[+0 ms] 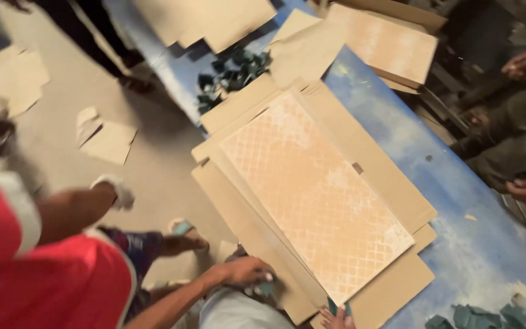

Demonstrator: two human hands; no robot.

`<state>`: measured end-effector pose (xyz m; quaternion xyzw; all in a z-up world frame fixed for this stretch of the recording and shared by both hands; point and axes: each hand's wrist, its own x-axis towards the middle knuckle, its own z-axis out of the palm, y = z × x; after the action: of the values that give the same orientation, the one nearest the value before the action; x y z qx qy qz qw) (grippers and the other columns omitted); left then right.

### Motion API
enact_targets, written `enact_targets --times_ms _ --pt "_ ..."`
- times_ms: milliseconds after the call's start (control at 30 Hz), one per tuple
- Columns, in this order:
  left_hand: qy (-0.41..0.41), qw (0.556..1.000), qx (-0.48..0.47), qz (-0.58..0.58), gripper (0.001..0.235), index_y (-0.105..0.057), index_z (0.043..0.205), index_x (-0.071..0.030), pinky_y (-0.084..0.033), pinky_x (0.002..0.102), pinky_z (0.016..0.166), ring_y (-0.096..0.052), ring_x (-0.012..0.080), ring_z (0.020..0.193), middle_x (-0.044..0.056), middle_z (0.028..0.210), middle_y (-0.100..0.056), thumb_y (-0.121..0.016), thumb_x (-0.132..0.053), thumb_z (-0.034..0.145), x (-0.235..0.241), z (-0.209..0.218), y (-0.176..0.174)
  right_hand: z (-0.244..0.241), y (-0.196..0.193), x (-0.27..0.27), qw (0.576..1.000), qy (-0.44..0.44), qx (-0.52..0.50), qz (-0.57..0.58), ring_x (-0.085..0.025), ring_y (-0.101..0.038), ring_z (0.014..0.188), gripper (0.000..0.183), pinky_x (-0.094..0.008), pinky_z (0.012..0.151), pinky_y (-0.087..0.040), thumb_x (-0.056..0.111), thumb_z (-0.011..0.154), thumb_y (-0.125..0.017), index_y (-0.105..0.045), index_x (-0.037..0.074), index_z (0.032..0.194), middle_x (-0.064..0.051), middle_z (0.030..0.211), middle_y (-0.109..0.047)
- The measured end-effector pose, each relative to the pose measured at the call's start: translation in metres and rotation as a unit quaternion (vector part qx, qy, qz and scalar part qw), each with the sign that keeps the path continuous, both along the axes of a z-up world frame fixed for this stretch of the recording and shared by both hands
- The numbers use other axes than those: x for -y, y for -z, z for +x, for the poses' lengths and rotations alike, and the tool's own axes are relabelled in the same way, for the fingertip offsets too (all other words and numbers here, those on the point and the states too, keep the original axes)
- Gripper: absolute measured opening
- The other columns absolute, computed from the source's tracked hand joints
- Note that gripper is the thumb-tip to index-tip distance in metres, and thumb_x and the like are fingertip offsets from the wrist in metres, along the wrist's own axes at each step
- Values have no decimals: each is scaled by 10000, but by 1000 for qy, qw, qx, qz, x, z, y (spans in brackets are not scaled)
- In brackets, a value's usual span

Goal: The person works with coworkers to package large ceramic tiles into cardboard boxes, folding the cardboard around the tiles and securing them by hand.

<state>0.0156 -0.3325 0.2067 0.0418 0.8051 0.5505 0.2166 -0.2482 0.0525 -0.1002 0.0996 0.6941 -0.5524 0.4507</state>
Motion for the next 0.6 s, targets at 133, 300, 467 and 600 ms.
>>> enact_targets --times_ms 133,300,467,600 --pt "-477 876 67 20 283 -713 1134 -76 -554 375 671 -688 231 720 109 883 -742 -537 -261 1012 88 39 24 31 -27 15 996 80 23 6 -439 -718 969 649 -521 579 -593 445 1005 -490 -367 9 1469 -278 1222 -642" --pt "-661 719 29 -212 388 -751 1102 -55 -584 368 643 -734 188 595 126 740 -767 -533 -371 1037 225 43 24 7 -41 7 990 130 36 35 -475 -673 1106 650 -565 764 -596 382 1016 -546 -338 14 1509 -337 1335 -616" --pt "-635 661 4 -400 300 -755 1095 -146 -534 506 676 -697 373 770 177 851 -742 -595 -352 947 310 -12 23 -13 -38 -6 964 119 203 -124 -423 -625 1210 639 -570 912 -572 446 926 -551 -414 91 1440 -259 1381 -593" --pt "-569 719 57 -395 334 -722 1038 -117 -528 513 687 -704 376 780 168 859 -734 -559 -408 1023 299 -44 -5 -10 -59 -4 961 110 210 -143 -404 -636 1196 639 -561 904 -574 452 908 -558 -419 108 1427 -246 1357 -612"
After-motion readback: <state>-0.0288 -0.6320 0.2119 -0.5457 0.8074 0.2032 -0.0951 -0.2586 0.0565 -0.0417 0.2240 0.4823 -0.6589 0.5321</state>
